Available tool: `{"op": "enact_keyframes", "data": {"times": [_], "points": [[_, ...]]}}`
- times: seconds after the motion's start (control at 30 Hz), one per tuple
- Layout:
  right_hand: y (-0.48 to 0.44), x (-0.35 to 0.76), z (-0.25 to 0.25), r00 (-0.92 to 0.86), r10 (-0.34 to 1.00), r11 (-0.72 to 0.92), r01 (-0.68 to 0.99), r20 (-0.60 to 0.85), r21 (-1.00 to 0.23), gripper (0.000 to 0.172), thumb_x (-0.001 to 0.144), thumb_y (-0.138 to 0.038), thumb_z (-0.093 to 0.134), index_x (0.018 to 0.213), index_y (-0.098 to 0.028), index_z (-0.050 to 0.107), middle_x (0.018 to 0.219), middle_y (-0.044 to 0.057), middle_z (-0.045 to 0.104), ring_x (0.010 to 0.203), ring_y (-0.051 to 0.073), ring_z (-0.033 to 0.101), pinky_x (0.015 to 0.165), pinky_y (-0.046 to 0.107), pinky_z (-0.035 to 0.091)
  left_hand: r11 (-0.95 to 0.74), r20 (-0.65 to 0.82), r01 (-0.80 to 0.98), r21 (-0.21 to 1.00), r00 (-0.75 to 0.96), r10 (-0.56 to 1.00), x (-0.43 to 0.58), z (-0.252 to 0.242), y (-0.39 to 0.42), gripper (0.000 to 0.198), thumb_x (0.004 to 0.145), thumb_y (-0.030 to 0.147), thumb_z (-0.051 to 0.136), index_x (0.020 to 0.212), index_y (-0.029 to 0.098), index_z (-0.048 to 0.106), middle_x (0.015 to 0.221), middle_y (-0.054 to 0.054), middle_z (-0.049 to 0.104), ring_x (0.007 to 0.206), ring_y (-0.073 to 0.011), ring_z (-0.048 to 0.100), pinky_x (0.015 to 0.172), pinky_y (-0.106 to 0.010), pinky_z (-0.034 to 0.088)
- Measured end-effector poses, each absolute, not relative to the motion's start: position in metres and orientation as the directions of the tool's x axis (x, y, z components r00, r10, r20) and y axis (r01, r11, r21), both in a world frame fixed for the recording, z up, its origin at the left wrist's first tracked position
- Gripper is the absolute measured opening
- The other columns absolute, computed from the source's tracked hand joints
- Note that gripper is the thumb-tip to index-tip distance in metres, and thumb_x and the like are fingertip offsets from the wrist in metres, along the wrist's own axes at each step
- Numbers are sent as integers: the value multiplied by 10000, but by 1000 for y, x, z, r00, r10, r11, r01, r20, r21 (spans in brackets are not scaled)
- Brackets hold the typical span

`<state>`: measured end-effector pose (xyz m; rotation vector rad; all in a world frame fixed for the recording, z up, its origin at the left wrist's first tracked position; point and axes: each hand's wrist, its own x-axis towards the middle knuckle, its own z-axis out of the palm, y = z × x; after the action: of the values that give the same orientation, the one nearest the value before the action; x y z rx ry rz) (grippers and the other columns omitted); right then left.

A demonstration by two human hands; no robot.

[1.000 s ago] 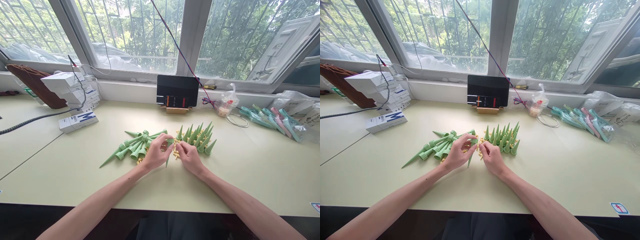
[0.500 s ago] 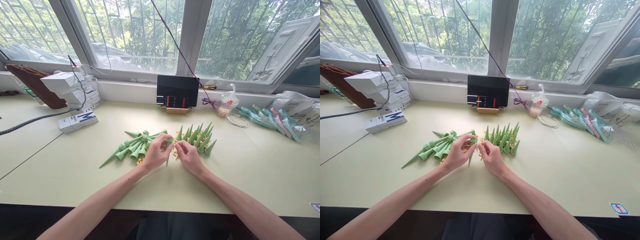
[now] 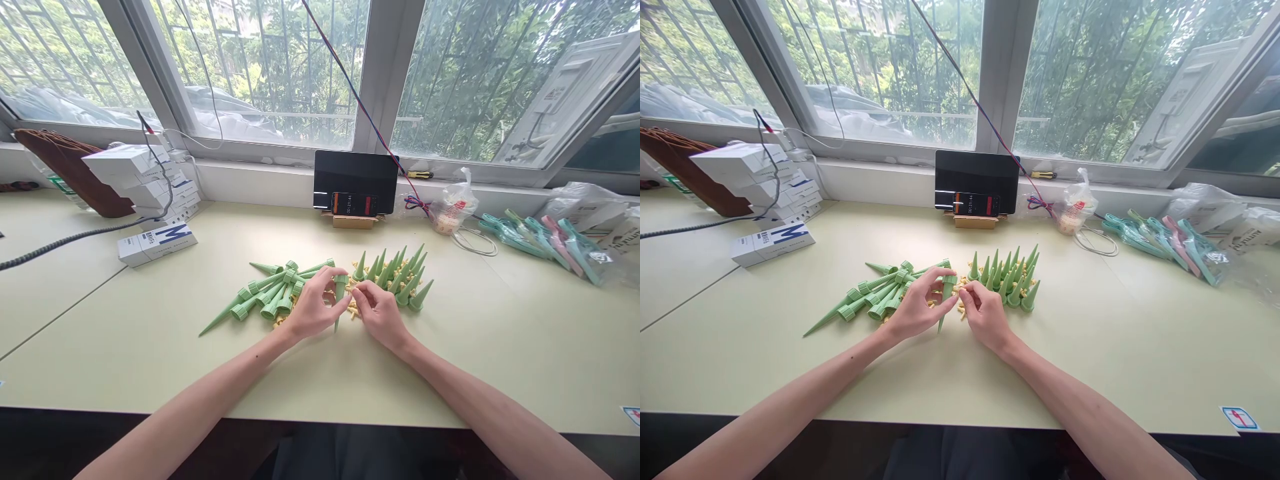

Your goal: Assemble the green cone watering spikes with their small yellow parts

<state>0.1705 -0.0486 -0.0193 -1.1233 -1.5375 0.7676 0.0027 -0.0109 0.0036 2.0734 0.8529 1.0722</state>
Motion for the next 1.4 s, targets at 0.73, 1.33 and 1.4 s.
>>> {"op": "enact_keyframes", "data": {"times": [0.73, 1.33, 1.4], "points": [[-46, 171, -22, -9, 919, 372, 351, 394, -859, 437, 1003, -428, 424, 634, -199, 374, 559, -45, 338, 503, 100, 273, 473, 272, 217, -633, 464, 260, 729, 492, 736, 4, 3, -11, 316, 844, 217, 635, 1152, 206, 564, 987, -39, 538, 716, -114, 553, 565, -227, 550], [-49, 170, -19, -58, 953, 303, 227, 298, -926, 246, 975, -415, 497, 861, -199, 530, 554, -61, 452, 450, 104, 404, 441, 241, 328, -622, 480, 280, 731, 438, 760, 5, 0, -11, 296, 853, 228, 633, 1141, 197, 577, 1001, -48, 570, 745, -122, 578, 607, -239, 567], [-49, 170, -19, -61, 946, 322, 256, 318, -911, 256, 976, -402, 493, 830, -195, 531, 567, -58, 438, 462, 100, 381, 445, 243, 304, -625, 478, 287, 726, 444, 758, 5, -1, -11, 296, 851, 220, 628, 1142, 200, 578, 989, -45, 566, 746, -123, 573, 602, -236, 561]]}}
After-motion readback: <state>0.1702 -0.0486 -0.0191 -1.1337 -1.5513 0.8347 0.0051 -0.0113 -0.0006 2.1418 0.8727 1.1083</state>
